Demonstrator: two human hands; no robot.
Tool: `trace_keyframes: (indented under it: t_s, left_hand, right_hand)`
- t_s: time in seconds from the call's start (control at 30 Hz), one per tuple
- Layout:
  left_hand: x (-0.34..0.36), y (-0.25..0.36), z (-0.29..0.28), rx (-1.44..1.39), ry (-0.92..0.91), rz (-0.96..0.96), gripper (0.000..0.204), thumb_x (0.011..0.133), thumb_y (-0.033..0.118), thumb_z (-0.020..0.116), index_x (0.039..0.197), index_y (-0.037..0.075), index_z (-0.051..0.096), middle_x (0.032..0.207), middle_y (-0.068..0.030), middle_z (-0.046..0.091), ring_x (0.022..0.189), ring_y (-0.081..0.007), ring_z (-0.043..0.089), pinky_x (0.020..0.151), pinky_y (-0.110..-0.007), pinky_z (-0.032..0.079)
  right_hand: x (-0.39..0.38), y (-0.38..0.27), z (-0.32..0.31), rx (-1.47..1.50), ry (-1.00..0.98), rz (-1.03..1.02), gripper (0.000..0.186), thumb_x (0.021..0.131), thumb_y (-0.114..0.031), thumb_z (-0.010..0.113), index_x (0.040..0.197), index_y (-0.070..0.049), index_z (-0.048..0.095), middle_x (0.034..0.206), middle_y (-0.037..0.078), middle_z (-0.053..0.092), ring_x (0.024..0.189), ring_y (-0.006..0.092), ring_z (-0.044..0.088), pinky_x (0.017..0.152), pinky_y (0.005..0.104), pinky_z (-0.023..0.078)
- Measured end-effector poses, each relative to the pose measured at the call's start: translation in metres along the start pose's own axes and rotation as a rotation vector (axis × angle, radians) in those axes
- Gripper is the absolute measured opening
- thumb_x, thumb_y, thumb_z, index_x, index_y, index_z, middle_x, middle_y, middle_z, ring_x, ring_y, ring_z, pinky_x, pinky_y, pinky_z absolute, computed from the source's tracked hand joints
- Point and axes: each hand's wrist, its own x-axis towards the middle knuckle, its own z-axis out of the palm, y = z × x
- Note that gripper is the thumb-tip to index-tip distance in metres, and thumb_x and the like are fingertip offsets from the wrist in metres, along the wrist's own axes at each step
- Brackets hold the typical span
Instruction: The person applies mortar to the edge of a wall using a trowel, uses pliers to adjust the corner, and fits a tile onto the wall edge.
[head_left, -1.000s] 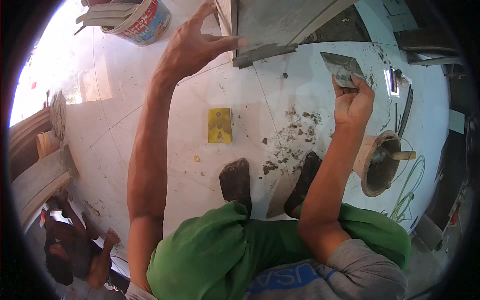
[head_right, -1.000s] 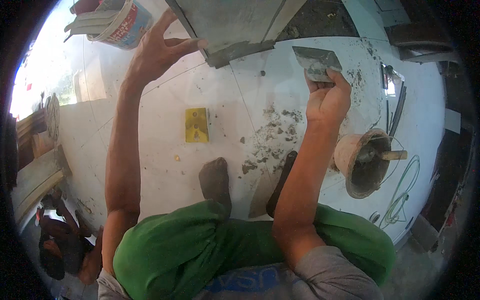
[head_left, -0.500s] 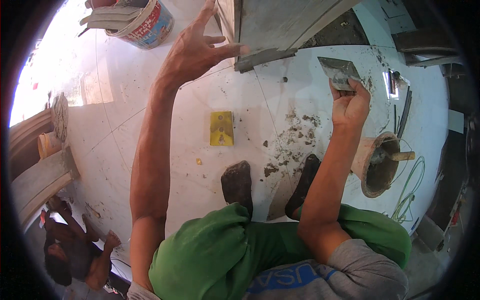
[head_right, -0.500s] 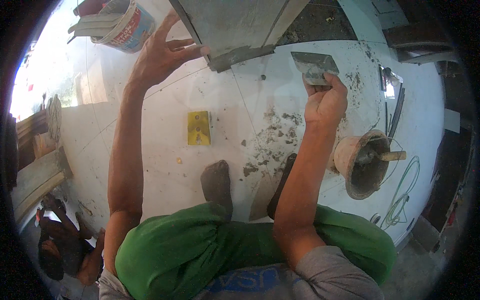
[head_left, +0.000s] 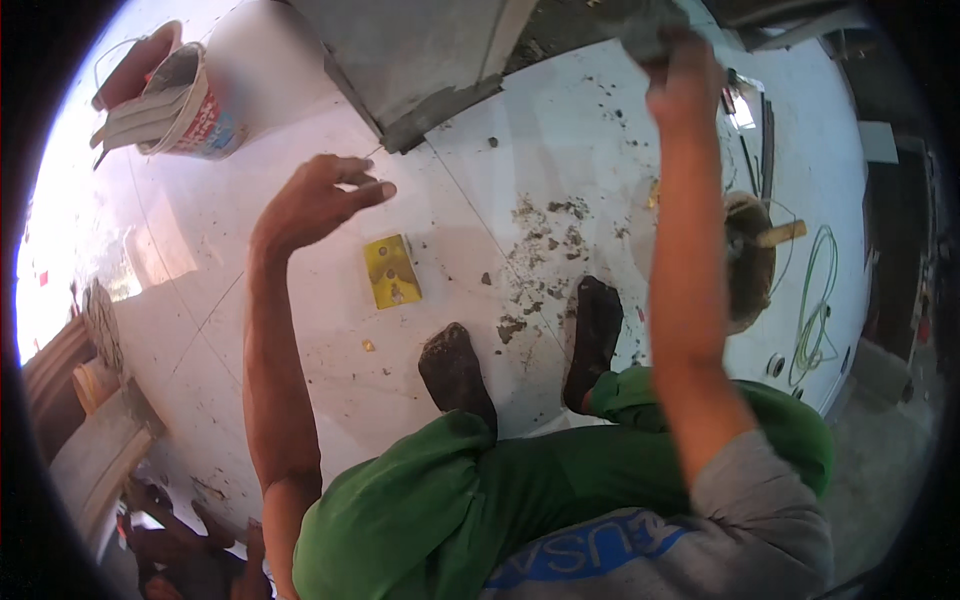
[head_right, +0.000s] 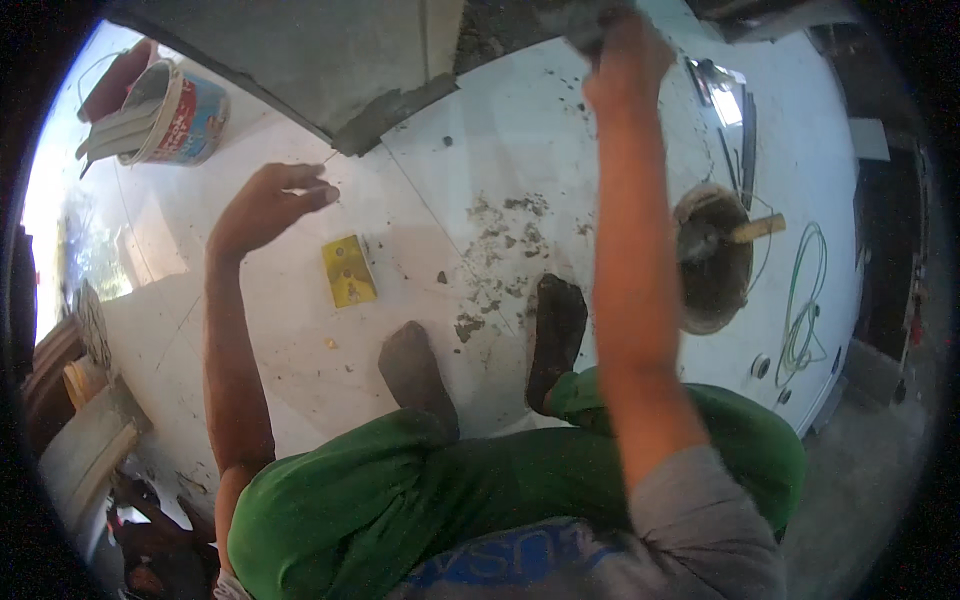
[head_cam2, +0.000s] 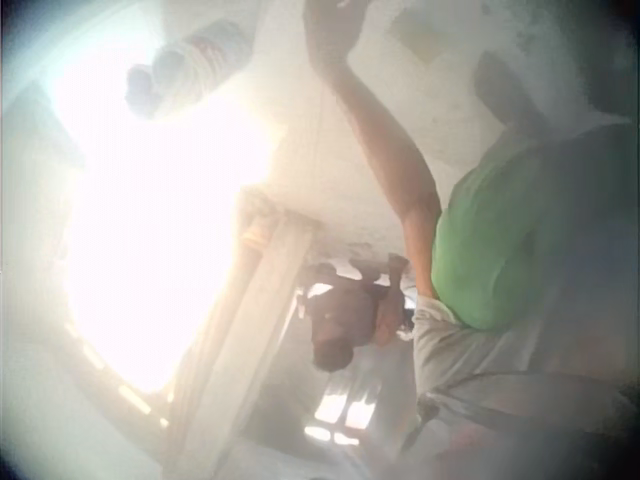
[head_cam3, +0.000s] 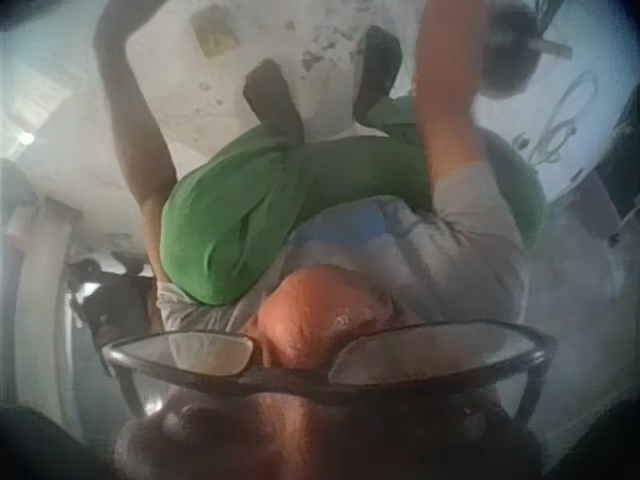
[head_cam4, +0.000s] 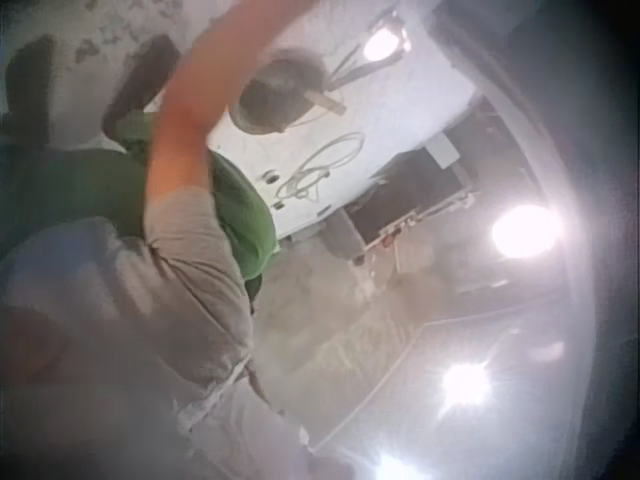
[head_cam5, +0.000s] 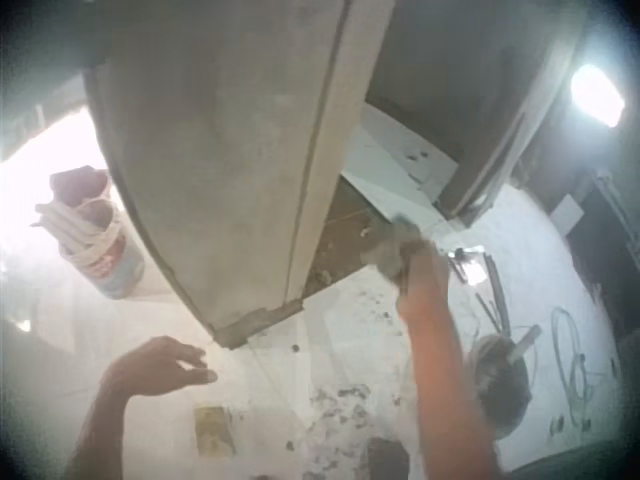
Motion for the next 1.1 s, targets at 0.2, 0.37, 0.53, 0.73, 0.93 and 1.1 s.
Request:
trace_keyframes:
  t_s: [0.2,0.37,0.53,0.73,0.93,1.1]
  left_hand:
    - [0.003,0.023,0.051,0.008,-0.197,0.027,0.040,0.097,0.032,0.066,0.104,-0.006,0.075,0.094,-0.0200,0.076,0.090,-0.0274,0.073,0.082,-0.038,0.055]
    - [-0.009,0.006,0.051,-0.107,-0.130,0.024,0.040,0.097,0.031,0.063,0.084,-0.006,0.074,0.078,-0.0157,0.072,0.065,-0.0205,0.065,0.067,-0.039,0.053]
    - [-0.023,-0.008,0.046,-0.103,-0.067,-0.122,0.032,0.098,0.024,0.061,0.090,-0.006,0.072,0.077,-0.0138,0.071,0.062,-0.0184,0.068,0.063,-0.034,0.054]
    - [-0.042,-0.005,0.048,-0.122,-0.118,-0.192,0.027,0.098,0.019,0.060,0.103,-0.006,0.071,0.078,-0.0133,0.071,0.065,-0.0181,0.070,0.064,-0.033,0.056]
    - [-0.039,0.035,0.049,0.014,-0.219,-0.259,0.027,0.097,0.017,0.060,0.100,-0.007,0.070,0.077,-0.0160,0.071,0.065,-0.0202,0.072,0.063,-0.035,0.056]
    - [-0.050,0.036,0.057,0.066,-0.251,-0.333,0.027,0.097,0.017,0.062,0.096,-0.008,0.070,0.076,-0.0161,0.071,0.065,-0.0205,0.073,0.063,-0.036,0.057]
  right_hand:
    - [0.096,0.071,-0.046,0.013,-0.620,0.012,0.019,0.095,-0.020,0.063,0.107,-0.006,0.066,0.096,0.007,0.065,0.086,0.0190,0.061,0.075,0.0389,0.049]
    - [-0.001,0.005,-0.132,0.152,-1.088,0.641,0.045,0.105,-0.038,0.059,0.136,-0.005,0.061,0.115,0.005,0.060,0.110,0.0168,0.063,0.094,0.0372,0.054]
    - [-0.167,0.035,-0.147,0.105,-0.983,0.342,0.029,0.105,-0.011,0.055,0.129,-0.006,0.070,0.107,0.006,0.071,0.088,0.0117,0.065,0.086,0.0309,0.054]
    - [-0.252,0.056,-0.117,0.329,-0.522,0.785,0.032,0.105,-0.022,0.060,0.122,0.004,0.069,0.124,0.011,0.068,0.101,0.0152,0.064,0.090,0.0294,0.049]
    - [-0.248,0.077,-0.119,0.053,-0.401,0.274,0.030,0.105,-0.022,0.061,0.118,0.003,0.071,0.153,0.020,0.046,0.139,0.0332,0.045,0.114,0.0443,0.037]
    - [-0.228,0.100,-0.140,0.072,-0.407,0.294,0.033,0.104,-0.021,0.061,0.121,0.006,0.068,0.155,0.022,0.047,0.144,0.0372,0.042,0.119,0.0481,0.031]
